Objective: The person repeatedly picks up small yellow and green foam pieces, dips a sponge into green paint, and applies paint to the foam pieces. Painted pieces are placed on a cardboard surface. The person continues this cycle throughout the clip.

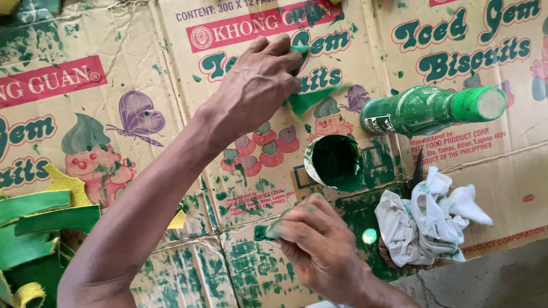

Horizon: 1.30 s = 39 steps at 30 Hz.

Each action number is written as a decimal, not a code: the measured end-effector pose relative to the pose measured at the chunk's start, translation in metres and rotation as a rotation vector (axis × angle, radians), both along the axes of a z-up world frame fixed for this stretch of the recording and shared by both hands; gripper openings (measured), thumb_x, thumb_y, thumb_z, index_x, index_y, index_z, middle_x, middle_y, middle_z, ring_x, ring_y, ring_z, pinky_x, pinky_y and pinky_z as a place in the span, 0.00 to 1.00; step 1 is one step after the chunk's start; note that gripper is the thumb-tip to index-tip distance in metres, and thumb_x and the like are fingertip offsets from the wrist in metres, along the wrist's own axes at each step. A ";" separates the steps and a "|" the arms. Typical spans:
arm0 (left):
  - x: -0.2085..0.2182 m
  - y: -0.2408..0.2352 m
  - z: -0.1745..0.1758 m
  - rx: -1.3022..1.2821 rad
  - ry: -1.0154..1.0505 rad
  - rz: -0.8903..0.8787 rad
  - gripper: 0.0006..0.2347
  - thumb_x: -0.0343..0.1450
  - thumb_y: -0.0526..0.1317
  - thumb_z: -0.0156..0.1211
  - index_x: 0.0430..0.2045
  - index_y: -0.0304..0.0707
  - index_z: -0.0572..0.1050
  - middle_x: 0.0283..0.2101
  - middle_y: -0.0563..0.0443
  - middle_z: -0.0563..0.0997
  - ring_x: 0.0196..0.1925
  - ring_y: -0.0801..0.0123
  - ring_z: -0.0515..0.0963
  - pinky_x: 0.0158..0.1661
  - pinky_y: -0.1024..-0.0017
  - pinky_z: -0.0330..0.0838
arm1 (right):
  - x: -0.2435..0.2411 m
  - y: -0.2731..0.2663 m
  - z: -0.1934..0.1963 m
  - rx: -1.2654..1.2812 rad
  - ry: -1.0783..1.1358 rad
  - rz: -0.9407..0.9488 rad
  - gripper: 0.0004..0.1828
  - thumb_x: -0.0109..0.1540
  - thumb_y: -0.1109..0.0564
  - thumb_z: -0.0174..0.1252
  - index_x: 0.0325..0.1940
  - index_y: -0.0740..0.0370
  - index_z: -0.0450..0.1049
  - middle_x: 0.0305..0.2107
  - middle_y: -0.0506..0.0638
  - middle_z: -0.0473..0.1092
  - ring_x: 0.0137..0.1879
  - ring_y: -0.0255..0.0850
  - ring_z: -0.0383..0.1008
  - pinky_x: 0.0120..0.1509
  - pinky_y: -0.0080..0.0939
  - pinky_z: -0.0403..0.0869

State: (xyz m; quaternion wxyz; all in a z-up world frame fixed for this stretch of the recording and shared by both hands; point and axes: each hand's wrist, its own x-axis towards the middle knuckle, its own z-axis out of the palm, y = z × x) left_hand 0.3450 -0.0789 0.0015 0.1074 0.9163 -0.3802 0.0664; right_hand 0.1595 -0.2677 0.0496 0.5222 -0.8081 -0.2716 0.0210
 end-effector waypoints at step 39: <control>0.089 -0.008 -0.071 -0.314 -0.085 0.440 0.21 0.60 0.38 0.76 0.47 0.37 0.77 0.36 0.38 0.81 0.37 0.46 0.81 0.36 0.50 0.70 | 0.030 -0.009 0.016 -0.065 -0.104 -0.169 0.10 0.59 0.64 0.69 0.42 0.62 0.76 0.34 0.48 0.74 0.39 0.41 0.72 0.45 0.40 0.71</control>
